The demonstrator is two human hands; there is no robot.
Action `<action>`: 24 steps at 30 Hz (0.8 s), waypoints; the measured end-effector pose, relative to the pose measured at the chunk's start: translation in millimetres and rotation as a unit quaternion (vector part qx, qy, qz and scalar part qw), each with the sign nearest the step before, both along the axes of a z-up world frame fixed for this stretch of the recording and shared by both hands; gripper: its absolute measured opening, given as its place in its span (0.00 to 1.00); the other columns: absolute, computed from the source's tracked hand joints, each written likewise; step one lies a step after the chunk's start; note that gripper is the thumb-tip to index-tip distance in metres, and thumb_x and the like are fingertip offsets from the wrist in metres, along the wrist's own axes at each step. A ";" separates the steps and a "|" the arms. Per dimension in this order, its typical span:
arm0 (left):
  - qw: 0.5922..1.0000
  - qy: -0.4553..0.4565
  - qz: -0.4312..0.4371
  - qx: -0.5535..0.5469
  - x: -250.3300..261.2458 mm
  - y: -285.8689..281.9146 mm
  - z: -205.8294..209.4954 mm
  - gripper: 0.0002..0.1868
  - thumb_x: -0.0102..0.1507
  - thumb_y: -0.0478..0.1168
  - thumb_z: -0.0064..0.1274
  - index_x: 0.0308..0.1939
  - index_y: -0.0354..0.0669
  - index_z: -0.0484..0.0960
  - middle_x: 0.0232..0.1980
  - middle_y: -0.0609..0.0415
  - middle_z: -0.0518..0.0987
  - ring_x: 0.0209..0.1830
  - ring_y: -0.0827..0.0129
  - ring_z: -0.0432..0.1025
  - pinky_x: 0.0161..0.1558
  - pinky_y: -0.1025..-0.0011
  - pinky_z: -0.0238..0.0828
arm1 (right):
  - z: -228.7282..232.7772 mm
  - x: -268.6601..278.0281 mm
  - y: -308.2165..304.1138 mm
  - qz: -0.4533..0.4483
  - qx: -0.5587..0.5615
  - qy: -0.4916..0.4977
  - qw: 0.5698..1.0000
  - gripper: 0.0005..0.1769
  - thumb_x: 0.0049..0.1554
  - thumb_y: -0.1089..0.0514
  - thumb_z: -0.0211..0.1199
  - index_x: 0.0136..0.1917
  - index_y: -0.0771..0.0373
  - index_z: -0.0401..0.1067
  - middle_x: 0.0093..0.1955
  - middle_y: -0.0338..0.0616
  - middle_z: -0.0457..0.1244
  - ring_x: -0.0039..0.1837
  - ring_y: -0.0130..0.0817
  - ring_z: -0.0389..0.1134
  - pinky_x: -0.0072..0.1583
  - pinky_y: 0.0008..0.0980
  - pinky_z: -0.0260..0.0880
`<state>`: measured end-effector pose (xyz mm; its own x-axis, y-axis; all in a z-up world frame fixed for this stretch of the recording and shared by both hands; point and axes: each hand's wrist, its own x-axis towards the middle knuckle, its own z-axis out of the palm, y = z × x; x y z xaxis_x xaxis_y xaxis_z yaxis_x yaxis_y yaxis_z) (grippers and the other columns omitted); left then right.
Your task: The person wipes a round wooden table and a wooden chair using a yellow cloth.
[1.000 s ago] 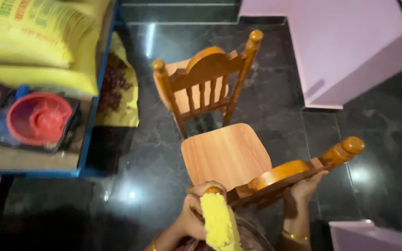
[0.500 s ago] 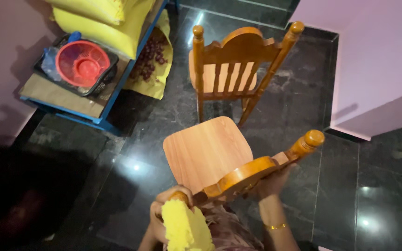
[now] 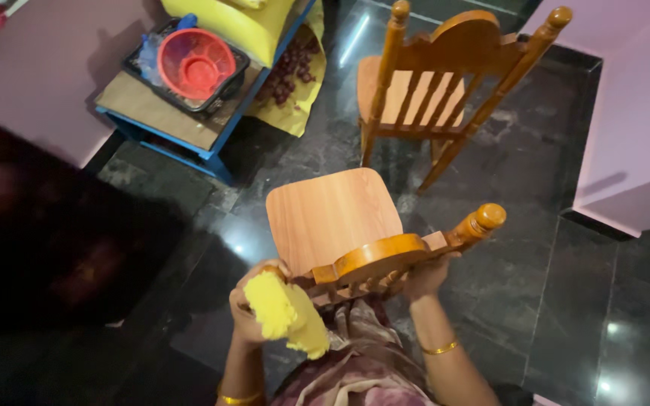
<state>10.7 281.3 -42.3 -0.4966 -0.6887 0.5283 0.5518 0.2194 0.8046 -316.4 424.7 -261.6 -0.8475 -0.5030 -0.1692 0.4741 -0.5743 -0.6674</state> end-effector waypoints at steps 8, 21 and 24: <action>1.000 -0.006 0.018 0.021 53.7 12.7 -33.6 0.22 0.44 0.38 0.78 0.36 0.34 0.84 0.54 0.39 0.78 0.47 0.62 0.75 0.48 0.69 0.75 | -17.5 53.5 14.0 0.007 0.027 0.006 1.000 0.49 0.60 0.17 0.32 0.69 0.59 0.63 0.66 0.45 0.63 0.70 0.42 0.62 0.73 0.46 0.58; 0.998 -0.021 0.062 0.000 82.7 58.2 -47.7 0.23 0.44 0.40 0.77 0.38 0.35 0.85 0.57 0.42 0.78 0.51 0.65 0.76 0.53 0.70 0.75 | -30.9 93.4 64.2 0.012 0.038 -0.008 0.999 0.46 0.60 0.19 0.38 0.71 0.57 0.63 0.69 0.42 0.62 0.71 0.43 0.62 0.73 0.49 0.61; 0.992 -0.041 0.117 0.014 79.8 68.3 -45.6 0.22 0.45 0.40 0.77 0.38 0.35 0.85 0.57 0.43 0.78 0.51 0.65 0.76 0.53 0.70 0.75 | -32.7 90.7 64.8 0.048 -0.011 -0.030 0.998 0.41 0.65 0.22 0.39 0.67 0.58 0.64 0.65 0.45 0.63 0.68 0.46 0.63 0.70 0.51 0.62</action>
<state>90.5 349.7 -87.9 -0.3617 -0.8041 0.4717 0.4208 0.3107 0.8523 -225.7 489.5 -294.3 -0.7838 -0.5859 -0.2060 0.5667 -0.5390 -0.6231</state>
